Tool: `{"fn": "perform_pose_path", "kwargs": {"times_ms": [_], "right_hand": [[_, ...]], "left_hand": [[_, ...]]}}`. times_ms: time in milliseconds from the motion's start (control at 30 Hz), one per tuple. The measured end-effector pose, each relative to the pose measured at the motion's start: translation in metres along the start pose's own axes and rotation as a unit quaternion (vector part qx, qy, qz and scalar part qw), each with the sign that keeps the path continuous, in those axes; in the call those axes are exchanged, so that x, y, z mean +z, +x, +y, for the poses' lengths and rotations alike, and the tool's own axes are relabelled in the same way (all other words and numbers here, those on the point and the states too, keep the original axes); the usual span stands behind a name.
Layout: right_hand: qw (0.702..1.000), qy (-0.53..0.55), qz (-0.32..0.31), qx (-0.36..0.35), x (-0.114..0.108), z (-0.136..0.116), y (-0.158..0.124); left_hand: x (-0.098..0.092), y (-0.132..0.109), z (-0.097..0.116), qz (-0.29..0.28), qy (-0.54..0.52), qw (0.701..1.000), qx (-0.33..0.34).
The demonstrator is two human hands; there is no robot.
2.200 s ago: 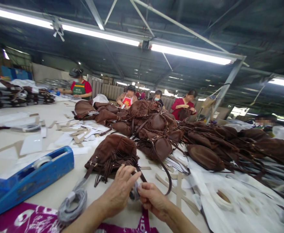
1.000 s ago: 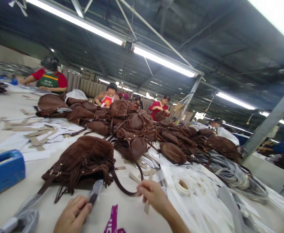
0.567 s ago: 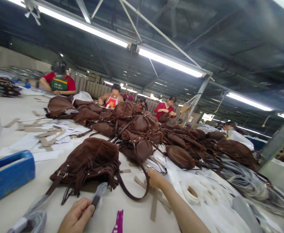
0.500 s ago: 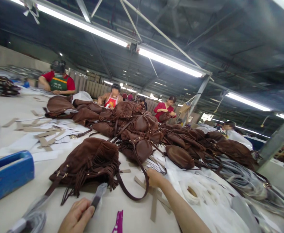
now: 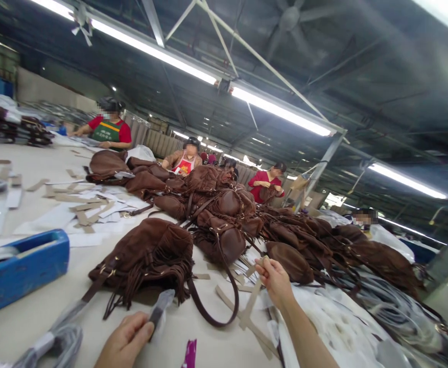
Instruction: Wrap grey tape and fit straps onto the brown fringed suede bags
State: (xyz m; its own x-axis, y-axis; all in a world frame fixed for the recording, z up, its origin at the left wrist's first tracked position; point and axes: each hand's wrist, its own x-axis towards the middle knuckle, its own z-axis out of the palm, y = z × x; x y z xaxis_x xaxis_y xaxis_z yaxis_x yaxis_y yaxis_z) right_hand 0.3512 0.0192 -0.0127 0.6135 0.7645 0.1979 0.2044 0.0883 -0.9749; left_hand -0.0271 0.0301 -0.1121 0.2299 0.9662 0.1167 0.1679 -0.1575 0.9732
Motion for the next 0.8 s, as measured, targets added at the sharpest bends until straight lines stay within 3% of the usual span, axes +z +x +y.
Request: {"fn": "perform_pose_path", "kwargs": {"times_ms": [67,167,300,367,467,600,800], "right_hand": [[0.999,0.035,-0.024,0.017,0.005,-0.011,-0.016],[0.989,0.038,-0.132,0.052,0.028,-0.029,-0.054],[0.917,-0.069,-0.388,0.06,0.072,-0.047,-0.12],[0.875,-0.08,-0.458,0.132,0.093,-0.044,-0.148],[0.861,-0.117,-0.453,0.198,0.116,-0.026,-0.167],[0.9,-0.09,-0.392,0.167,0.129,-0.004,-0.165],[0.914,-0.065,-0.361,0.172,0.141,0.005,-0.164]], "left_hand": [[0.0,-0.003,0.009,-0.003,-0.025,0.999,-0.026],[-0.001,-0.007,0.024,-0.035,-0.051,0.997,-0.053],[-0.004,-0.009,0.036,-0.058,-0.064,0.994,-0.073],[-0.005,-0.01,0.039,-0.054,-0.046,0.995,-0.071],[-0.005,-0.011,0.039,-0.046,-0.032,0.996,-0.063],[-0.006,-0.011,0.038,-0.045,-0.039,0.996,-0.064],[-0.009,-0.011,0.038,-0.055,-0.054,0.996,-0.055]]}}
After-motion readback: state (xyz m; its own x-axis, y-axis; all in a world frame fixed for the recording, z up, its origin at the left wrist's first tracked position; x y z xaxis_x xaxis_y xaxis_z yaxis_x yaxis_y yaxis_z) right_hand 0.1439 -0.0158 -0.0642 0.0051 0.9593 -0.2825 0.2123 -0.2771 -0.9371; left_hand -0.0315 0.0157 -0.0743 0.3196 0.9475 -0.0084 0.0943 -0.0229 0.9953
